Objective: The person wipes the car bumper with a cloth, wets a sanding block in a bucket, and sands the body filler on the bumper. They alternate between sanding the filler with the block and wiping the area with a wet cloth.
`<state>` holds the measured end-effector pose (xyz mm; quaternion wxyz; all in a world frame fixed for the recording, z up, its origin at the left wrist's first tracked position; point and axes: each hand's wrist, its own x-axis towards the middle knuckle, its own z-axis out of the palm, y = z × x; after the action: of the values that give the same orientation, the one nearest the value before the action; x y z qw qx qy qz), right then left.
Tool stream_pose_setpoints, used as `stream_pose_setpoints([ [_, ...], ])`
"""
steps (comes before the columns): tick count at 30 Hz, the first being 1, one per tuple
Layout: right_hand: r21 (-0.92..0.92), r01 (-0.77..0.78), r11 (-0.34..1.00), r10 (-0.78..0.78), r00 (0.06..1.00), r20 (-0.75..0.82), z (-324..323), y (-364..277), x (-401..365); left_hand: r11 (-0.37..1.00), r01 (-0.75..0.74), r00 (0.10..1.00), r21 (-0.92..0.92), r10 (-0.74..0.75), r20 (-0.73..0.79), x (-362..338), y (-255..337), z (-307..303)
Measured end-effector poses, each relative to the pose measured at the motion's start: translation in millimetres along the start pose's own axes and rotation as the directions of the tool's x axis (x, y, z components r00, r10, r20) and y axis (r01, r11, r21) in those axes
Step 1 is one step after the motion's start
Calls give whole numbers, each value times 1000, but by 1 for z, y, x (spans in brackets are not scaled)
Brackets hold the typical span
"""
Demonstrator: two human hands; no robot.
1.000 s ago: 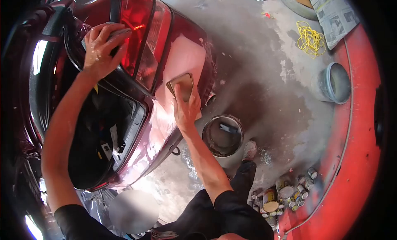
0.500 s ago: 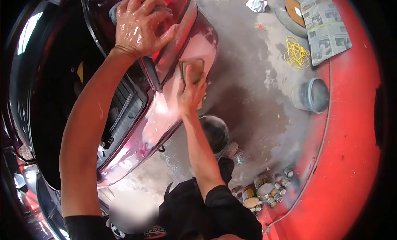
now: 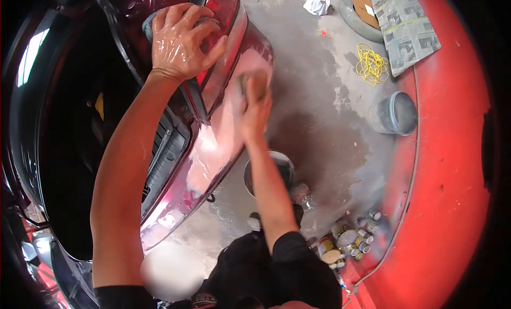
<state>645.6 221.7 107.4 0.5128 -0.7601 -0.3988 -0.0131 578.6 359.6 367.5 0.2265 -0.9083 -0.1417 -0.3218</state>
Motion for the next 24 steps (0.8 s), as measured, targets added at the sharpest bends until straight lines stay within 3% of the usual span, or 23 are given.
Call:
stream_pose_setpoints([
  [2,18,-241,970,238,966,95,4,14,74,1000,-5,1000,14,5,-8,0,0,-1],
  [5,51,-284,957,276,952,129,8,26,98,1000,-10,1000,11,10,-7,-2,0,0],
  [7,75,-116,990,120,991,-55,9,9,44,1000,-2,1000,18,2,-4,0,0,1],
  [8,-16,-19,1000,18,997,-80,-2,-12,8,1000,-5,1000,19,5,0,1,1,-1],
  [10,-31,-11,999,7,993,-118,9,-24,-73,1000,4,1000,22,-5,15,1,1,-2],
  [12,-56,-13,998,9,998,-69,8,-21,-59,1000,9,1000,26,-9,23,-2,0,-2],
  [14,-82,-93,992,98,993,64,-2,-17,3,1000,6,1000,25,-7,20,-1,0,1],
  [16,-112,-220,969,228,971,68,5,-12,74,1000,5,1000,24,-5,12,-2,-1,4],
  [19,-105,-412,905,423,897,130,1,-29,107,999,-6,1000,42,6,-1,-3,1,1],
  [21,-62,-153,986,144,982,-120,11,-39,57,999,-13,999,40,14,-30,0,0,0],
  [22,-69,-15,998,-3,969,-246,13,-48,29,999,-8,1000,38,9,-29,-1,1,-1],
  [24,-123,-236,964,236,972,-14,4,-75,-14,999,-1,1000,38,2,-26,1,1,-2],
])
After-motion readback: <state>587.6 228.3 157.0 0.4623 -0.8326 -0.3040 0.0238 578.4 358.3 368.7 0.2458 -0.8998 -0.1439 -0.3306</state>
